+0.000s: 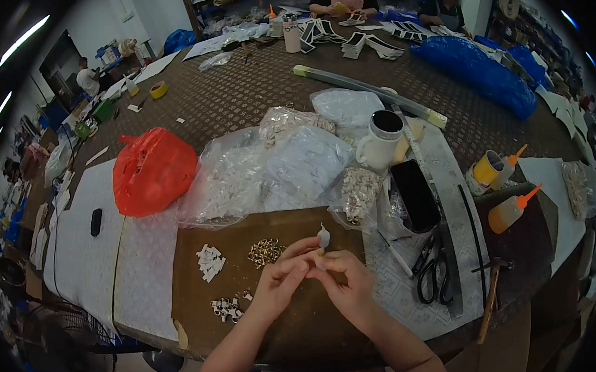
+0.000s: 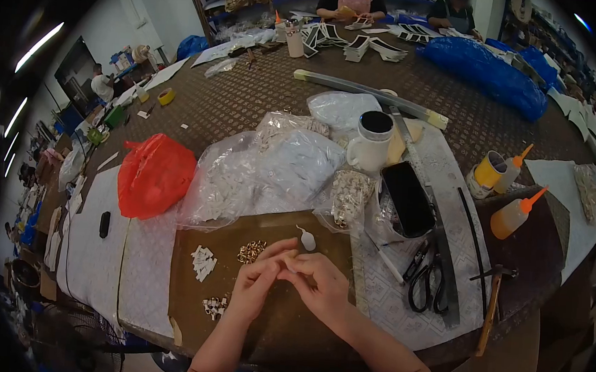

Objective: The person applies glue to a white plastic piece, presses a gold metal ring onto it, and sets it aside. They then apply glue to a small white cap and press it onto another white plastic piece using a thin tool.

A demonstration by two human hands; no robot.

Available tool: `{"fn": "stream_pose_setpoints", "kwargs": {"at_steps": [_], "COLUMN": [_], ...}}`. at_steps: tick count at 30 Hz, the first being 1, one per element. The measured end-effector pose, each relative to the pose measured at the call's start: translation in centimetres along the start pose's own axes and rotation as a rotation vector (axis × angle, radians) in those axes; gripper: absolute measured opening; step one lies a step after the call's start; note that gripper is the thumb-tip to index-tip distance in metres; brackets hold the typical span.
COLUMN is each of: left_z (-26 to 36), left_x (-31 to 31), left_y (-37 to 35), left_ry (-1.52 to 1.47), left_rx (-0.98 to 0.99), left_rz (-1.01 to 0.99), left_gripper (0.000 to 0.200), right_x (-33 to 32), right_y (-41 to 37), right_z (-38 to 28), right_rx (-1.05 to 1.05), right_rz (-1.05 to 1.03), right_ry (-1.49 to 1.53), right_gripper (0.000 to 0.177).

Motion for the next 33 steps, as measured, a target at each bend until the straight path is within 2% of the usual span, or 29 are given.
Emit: {"fn": "stream_pose_setpoints", "kwargs": {"at_steps": [3, 6, 7, 10, 13, 19, 25, 31, 33], "left_z": [0.2, -0.8, -0.5, 0.8, 1.1, 2.1, 1.6, 0.2, 0.6], "left_x": [-0.4, -1.8, -2.2, -2.1, -2.3, -2.6, -2.8, -2.6, -2.2], "left_y": [-0.1, -0.9, -0.9, -1.1, -1.1, -0.9, -0.8, -1.1, -1.2], "left_ry": [0.333, 0.028, -0.081, 0.029, 0.023, 0.245, 0.252, 0.178, 0.305], "left_rx": [0.112, -0.179, -0.075, 0.025, 0.038, 0.147, 0.087, -0.027, -0.011], "left_rz": [0.081, 0.240, 0.264, 0.208, 0.247, 0.183, 0.170, 0.238, 0.247], "left_gripper": [0.030, 0.029, 0.022, 0.017, 0.017, 0.015, 0.014, 0.012, 0.011], "right_x": [0.1, -0.1, -0.2, -0.2, -0.3, 0.0, 0.1, 0.4, 0.5], "right_y": [-0.2, 0.0, 0.0, 0.2, 0.3, 0.1, 0.4, 0.3, 0.2], "right_z": [0.3, -0.2, -0.4, -0.6, -0.8, -0.5, -0.7, -0.8, -0.3], "right_rx": [-0.017, -0.078, -0.102, -0.078, -0.115, -0.115, -0.093, -0.136, -0.111], "right_rz": [0.036, 0.053, 0.057, 0.077, 0.043, 0.015, -0.052, -0.092, -0.085], "right_ry": [0.022, 0.017, 0.007, 0.010, -0.049, -0.031, -0.026, -0.079, -0.074], "right_gripper": [0.029, 0.029, 0.029, 0.026, 0.030, 0.026, 0.024, 0.021, 0.020]}}
Point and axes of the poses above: each hand's wrist, its own y-axis towards the middle knuckle, its own x-axis out of the palm, z = x × y, the point moved 8 cm from there along y, towards the middle knuckle, and after that the axes turned 4 degrees about x, right-handed, at the moved point
